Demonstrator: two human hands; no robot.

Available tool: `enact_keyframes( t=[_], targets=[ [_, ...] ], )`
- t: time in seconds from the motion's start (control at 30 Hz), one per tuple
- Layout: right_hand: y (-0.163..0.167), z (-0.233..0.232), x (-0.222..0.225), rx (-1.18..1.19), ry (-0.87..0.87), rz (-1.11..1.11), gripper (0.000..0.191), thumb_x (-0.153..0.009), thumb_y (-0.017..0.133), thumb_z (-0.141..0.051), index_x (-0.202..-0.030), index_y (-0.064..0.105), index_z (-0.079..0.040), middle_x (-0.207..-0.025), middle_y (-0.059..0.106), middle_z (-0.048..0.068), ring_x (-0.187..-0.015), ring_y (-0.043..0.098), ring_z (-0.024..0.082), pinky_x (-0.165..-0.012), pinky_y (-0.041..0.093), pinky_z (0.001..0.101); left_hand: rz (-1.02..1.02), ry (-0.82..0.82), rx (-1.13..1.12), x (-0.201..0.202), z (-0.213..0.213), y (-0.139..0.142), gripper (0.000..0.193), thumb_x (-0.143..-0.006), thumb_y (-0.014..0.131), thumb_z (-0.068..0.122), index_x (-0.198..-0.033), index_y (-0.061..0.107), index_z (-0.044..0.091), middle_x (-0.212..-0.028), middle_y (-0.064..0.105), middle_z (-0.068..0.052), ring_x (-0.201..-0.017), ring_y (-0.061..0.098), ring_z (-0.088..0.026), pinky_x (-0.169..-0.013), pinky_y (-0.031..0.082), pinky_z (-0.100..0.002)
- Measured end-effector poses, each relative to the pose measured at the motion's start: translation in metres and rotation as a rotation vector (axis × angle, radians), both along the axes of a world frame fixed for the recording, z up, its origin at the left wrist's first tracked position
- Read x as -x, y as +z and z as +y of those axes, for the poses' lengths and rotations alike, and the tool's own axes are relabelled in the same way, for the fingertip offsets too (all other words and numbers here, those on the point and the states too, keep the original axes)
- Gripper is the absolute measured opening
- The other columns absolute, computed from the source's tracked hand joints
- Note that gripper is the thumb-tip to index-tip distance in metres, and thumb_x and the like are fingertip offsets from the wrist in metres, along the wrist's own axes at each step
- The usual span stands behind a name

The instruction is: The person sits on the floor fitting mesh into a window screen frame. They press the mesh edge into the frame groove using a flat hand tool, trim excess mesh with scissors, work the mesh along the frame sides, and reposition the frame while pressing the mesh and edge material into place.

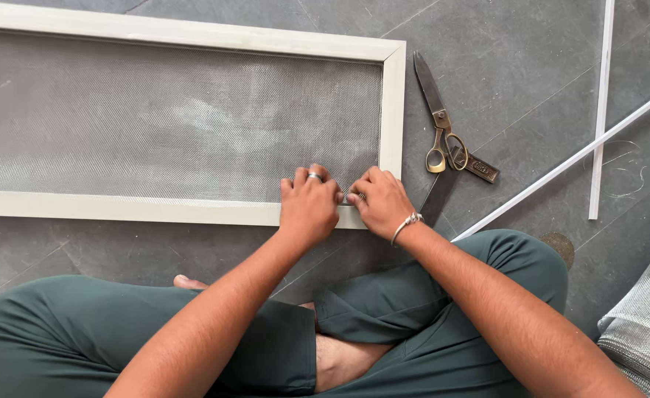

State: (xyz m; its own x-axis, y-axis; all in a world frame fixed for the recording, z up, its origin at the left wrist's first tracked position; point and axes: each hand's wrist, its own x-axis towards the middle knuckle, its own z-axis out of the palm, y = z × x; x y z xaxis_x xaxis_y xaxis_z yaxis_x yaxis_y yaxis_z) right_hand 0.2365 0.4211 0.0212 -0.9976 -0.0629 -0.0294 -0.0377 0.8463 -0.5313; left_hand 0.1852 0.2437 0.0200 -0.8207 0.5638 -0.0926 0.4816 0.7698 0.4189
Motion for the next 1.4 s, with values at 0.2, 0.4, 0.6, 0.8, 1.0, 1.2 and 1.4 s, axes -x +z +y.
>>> enact_keyframes(
  t=[0.2,0.4,0.6,0.8,1.0,1.2,1.4],
  targets=[
    [0.007,0.006,-0.001,-0.044,0.051,-0.079,0.020,-0.089,0.074,-0.033,-0.091,0.075,-0.013,-0.103,0.064,0.007,-0.105,0.061,0.029,-0.096,0.046,0.0445,-0.118,-0.116,-0.002,0.012,-0.017,0.009,0.026,-0.088,0.069,0.038,-0.105,0.074,0.020,-0.125,0.060,-0.005,-0.120,0.051,-0.028,-0.096,0.036,-0.053],
    [0.037,0.029,-0.002,-0.240,0.143,-0.165,0.038,-0.070,0.082,-0.043,-0.094,0.071,-0.015,-0.104,0.065,0.007,-0.105,0.063,0.029,-0.094,0.048,0.0429,0.177,-0.200,-0.111,-0.014,-0.044,0.012,0.037,-0.083,0.074,0.034,-0.117,0.070,0.020,-0.121,0.064,-0.001,-0.116,0.057,-0.024,-0.098,0.040,-0.049],
    [0.038,0.018,-0.006,-0.156,0.143,-0.040,0.030,-0.077,0.083,-0.037,-0.094,0.073,-0.015,-0.093,0.068,0.005,-0.090,0.067,0.030,-0.082,0.053,0.0443,0.230,-0.150,-0.159,-0.023,-0.026,-0.001,0.028,-0.088,0.073,0.032,-0.112,0.070,0.019,-0.113,0.067,0.000,-0.107,0.061,-0.023,-0.092,0.044,-0.044],
    [0.018,0.000,-0.009,-0.061,0.145,0.059,0.017,-0.080,0.081,-0.024,-0.092,0.074,-0.014,-0.091,0.066,0.005,-0.089,0.066,0.029,-0.082,0.053,0.0428,0.249,-0.239,-0.137,-0.015,-0.031,-0.004,0.019,-0.096,0.070,0.027,-0.108,0.068,0.014,-0.113,0.067,-0.001,-0.104,0.061,-0.023,-0.090,0.045,-0.041],
    [-0.004,0.004,0.000,0.000,-0.015,-0.065,0.017,-0.086,0.075,-0.028,-0.094,0.076,-0.013,-0.100,0.063,0.008,-0.097,0.059,0.033,-0.085,0.050,0.0453,0.010,0.020,-0.065,-0.010,-0.005,0.015,0.014,-0.087,0.064,0.019,-0.091,0.076,0.013,-0.118,0.063,-0.006,-0.113,0.054,-0.029,-0.091,0.041,-0.048],
    [-0.001,0.006,0.002,-0.084,-0.017,-0.224,0.020,-0.095,0.069,-0.034,-0.099,0.075,-0.015,-0.103,0.062,0.009,-0.101,0.059,0.034,-0.092,0.049,0.0463,-0.233,0.062,0.091,0.014,0.010,0.027,0.021,-0.089,0.068,0.033,-0.096,0.079,0.016,-0.121,0.061,-0.010,-0.119,0.050,-0.032,-0.096,0.037,-0.054],
    [0.025,-0.016,-0.010,-0.016,0.166,-0.045,0.026,-0.081,0.077,-0.026,-0.101,0.072,-0.012,-0.098,0.062,0.010,-0.097,0.061,0.033,-0.086,0.052,0.0447,0.018,-0.250,-0.029,0.002,-0.049,0.020,0.028,-0.083,0.074,0.033,-0.105,0.072,0.016,-0.114,0.065,-0.004,-0.109,0.060,-0.027,-0.090,0.045,-0.048]
  ],
)
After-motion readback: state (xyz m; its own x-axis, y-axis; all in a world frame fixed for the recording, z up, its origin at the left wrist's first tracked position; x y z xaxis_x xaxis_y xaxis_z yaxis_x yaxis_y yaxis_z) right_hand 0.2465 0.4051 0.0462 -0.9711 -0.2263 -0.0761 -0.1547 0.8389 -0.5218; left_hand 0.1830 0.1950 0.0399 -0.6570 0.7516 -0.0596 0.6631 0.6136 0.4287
